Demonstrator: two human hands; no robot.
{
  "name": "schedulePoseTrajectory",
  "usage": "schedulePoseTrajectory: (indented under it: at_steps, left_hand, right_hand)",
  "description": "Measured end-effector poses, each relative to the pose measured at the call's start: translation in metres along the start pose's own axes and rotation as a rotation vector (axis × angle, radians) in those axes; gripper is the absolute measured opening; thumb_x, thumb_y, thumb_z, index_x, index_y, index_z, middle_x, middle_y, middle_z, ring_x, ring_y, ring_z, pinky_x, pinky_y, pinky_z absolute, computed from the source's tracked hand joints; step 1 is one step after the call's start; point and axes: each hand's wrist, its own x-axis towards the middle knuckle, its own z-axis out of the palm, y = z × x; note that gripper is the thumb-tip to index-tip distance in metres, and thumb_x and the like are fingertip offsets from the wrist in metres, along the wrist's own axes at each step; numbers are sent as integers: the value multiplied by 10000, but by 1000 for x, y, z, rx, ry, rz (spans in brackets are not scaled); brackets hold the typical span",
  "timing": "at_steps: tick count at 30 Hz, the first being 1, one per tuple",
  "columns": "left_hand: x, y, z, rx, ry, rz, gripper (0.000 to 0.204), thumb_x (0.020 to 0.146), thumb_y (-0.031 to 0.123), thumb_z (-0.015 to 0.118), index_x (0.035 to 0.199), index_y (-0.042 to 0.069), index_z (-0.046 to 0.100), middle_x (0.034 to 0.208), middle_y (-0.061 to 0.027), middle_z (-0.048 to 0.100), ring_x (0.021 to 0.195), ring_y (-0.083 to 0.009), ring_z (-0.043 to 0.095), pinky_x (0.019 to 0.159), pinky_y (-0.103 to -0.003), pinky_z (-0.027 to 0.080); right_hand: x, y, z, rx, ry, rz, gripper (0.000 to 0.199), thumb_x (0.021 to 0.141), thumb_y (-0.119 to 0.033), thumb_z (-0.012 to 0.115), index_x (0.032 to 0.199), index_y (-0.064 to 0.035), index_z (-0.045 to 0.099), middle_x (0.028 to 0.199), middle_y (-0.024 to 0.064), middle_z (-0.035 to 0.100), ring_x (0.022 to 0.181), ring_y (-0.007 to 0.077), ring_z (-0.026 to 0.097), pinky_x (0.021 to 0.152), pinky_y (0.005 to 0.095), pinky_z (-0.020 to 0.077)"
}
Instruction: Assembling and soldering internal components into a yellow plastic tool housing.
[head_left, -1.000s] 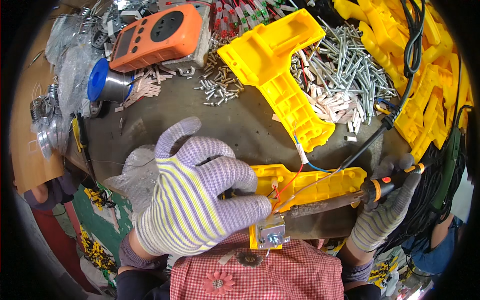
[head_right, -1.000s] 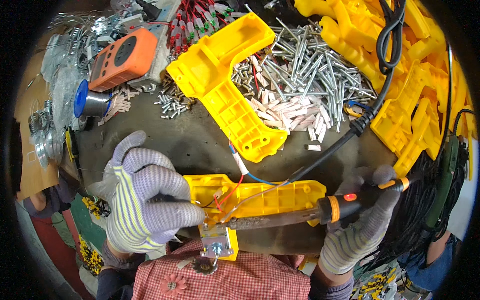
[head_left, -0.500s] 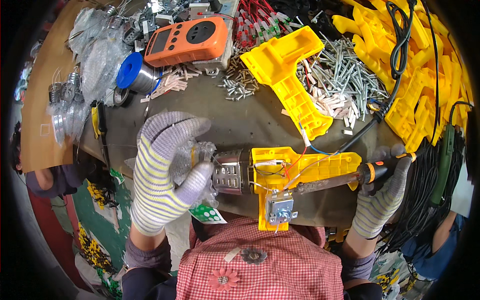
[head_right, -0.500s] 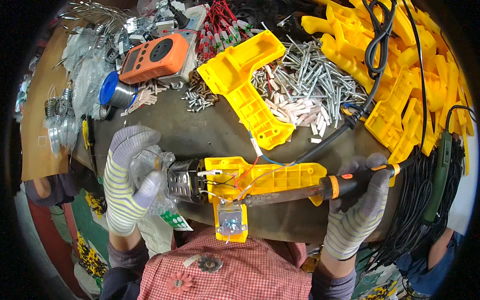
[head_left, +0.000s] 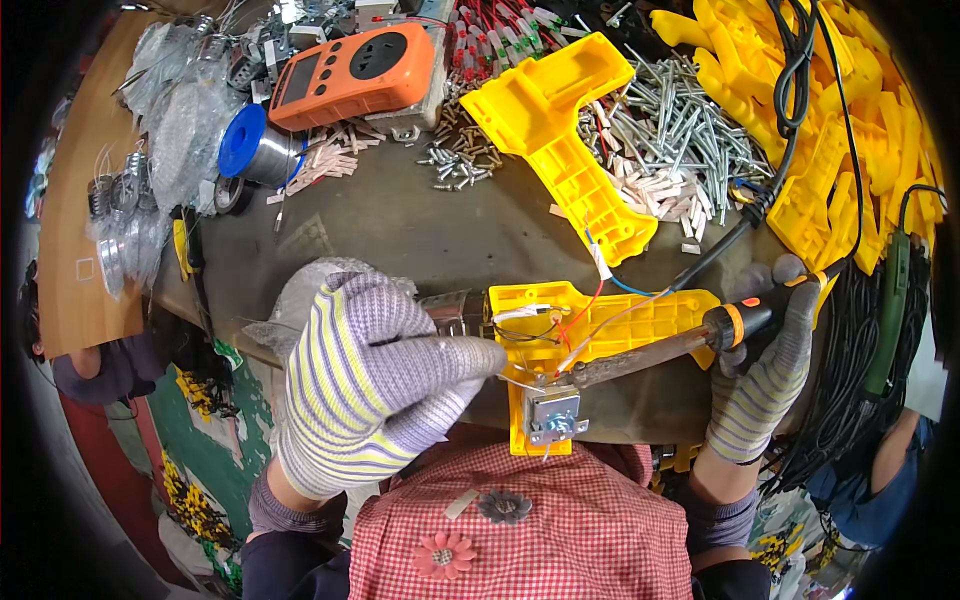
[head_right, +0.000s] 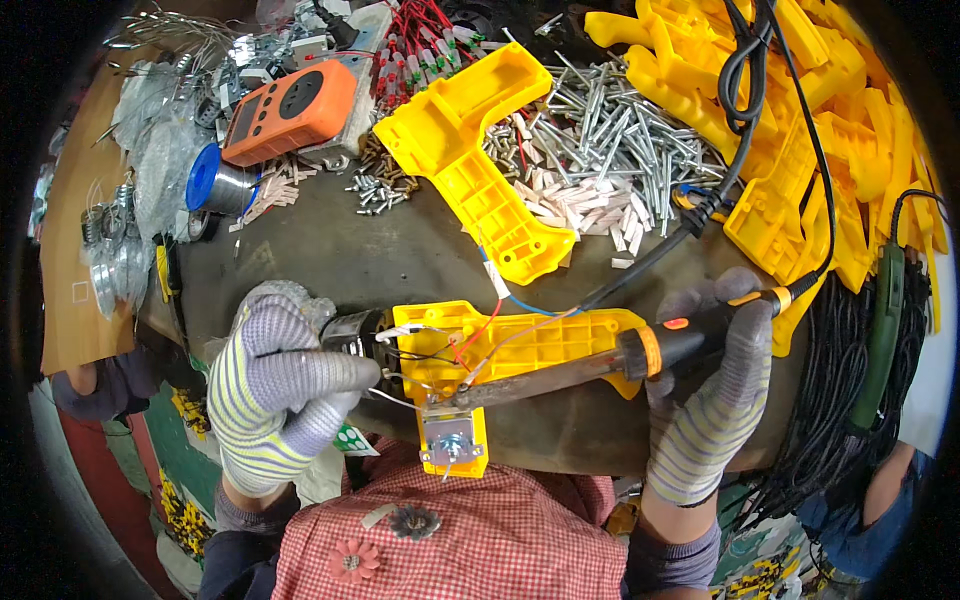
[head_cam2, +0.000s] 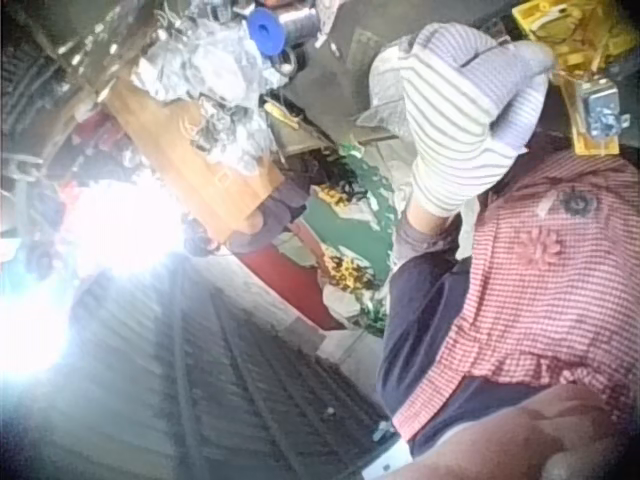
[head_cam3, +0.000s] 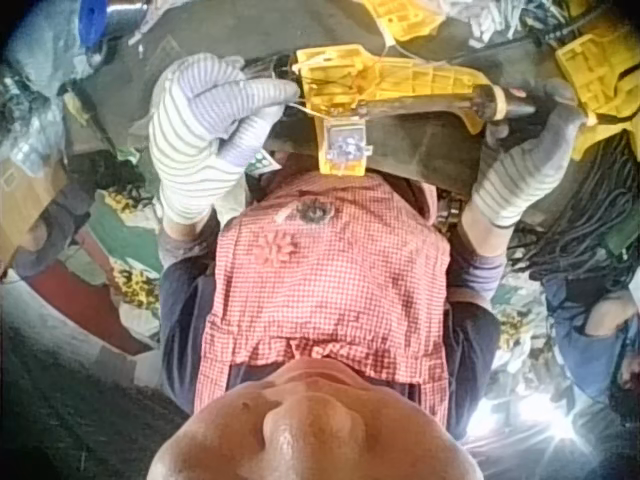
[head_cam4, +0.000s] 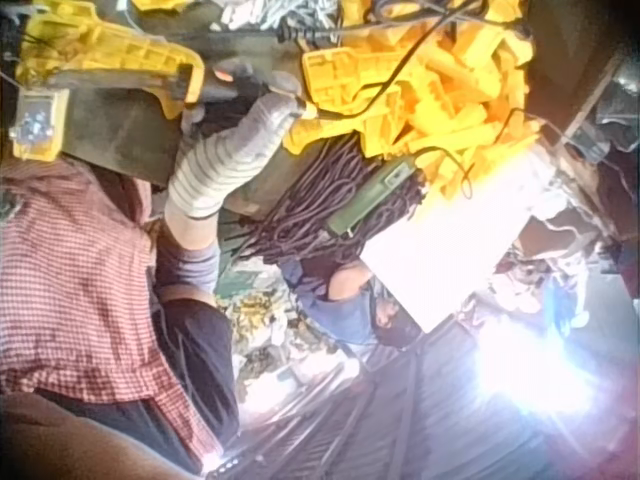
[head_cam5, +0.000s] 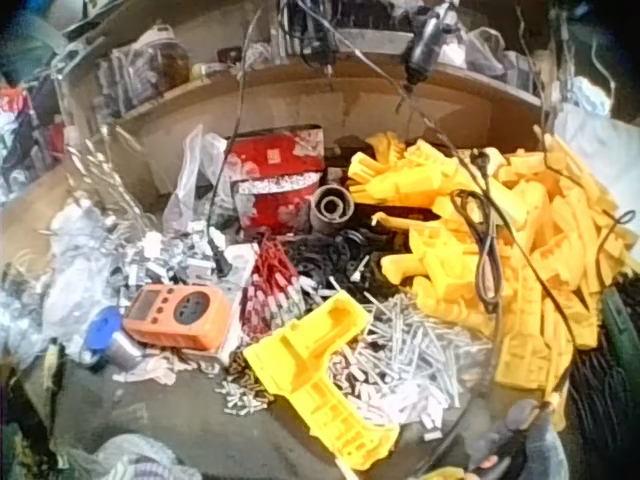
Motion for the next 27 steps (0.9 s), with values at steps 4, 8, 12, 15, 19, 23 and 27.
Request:
schedulePoseTrajectory:
  at_steps: [4, 8, 12, 15, 19, 23, 27]
  left_hand:
    - [2, -4, 7, 25, 10, 10, 220, 590, 57, 788, 798, 117, 753, 697, -30, 463, 657, -241, 493, 729, -400, 462]
    - [3, -3, 4, 68, -27, 16, 198, 606, 83, 785, 797, 124, 749, 701, -32, 456, 667, -251, 496, 743, -412, 461]
    - [1, -4, 6, 76, -15, 15, 188, 617, 106, 787, 800, 126, 749, 704, -34, 454, 674, -256, 498, 748, -414, 458]
    - [2, -5, 7, 65, -7, 24, 190, 616, 119, 790, 802, 133, 751, 702, -33, 452, 678, -261, 501, 745, -413, 453]
    - [1, -5, 8, 76, -22, 20, 189, 622, 127, 786, 807, 143, 757, 697, -28, 452, 680, -267, 505, 738, -415, 446]
    - [6, -8, 4, 101, -74, 86, 176, 640, 73, 765, 808, 123, 756, 722, -26, 506, 693, -243, 523, 726, -388, 442]
    - [-3, -21, 4, 175, 149, -50, 291, 679, -15, 719, 950, 88, 738, 821, -35, 600, 754, -217, 573, 757, -342, 458]
  right_hand:
    - [2, 0, 2, -17, -4, -11, 338, 998, -412, 582, 1150, -111, 558, 878, 27, 596, 555, 46, 562, 404, 134, 435]
    - [5, 1, -3, -78, -53, -21, 354, 990, -455, 570, 1137, -135, 541, 875, 48, 618, 538, 59, 568, 388, 153, 400]
    - [4, 0, -3, -133, -53, -27, 377, 984, -488, 560, 1146, -148, 538, 886, 73, 646, 561, 85, 595, 403, 169, 419]
    - [5, 2, 3, -80, -29, -59, 365, 1004, -451, 548, 1124, -107, 525, 861, 64, 588, 469, 90, 535, 354, 186, 359]
    - [5, 4, 6, -97, -23, -58, 359, 1003, -440, 556, 1129, -105, 525, 872, 68, 589, 468, 89, 534, 362, 188, 374]
    - [5, 2, 3, -90, -22, -64, 352, 1002, -426, 566, 1137, -103, 529, 885, 71, 594, 489, 92, 547, 379, 190, 396]
    - [5, 7, 4, -48, 38, -79, 347, 1003, -420, 567, 1134, -101, 533, 891, 72, 597, 503, 93, 554, 392, 195, 413]
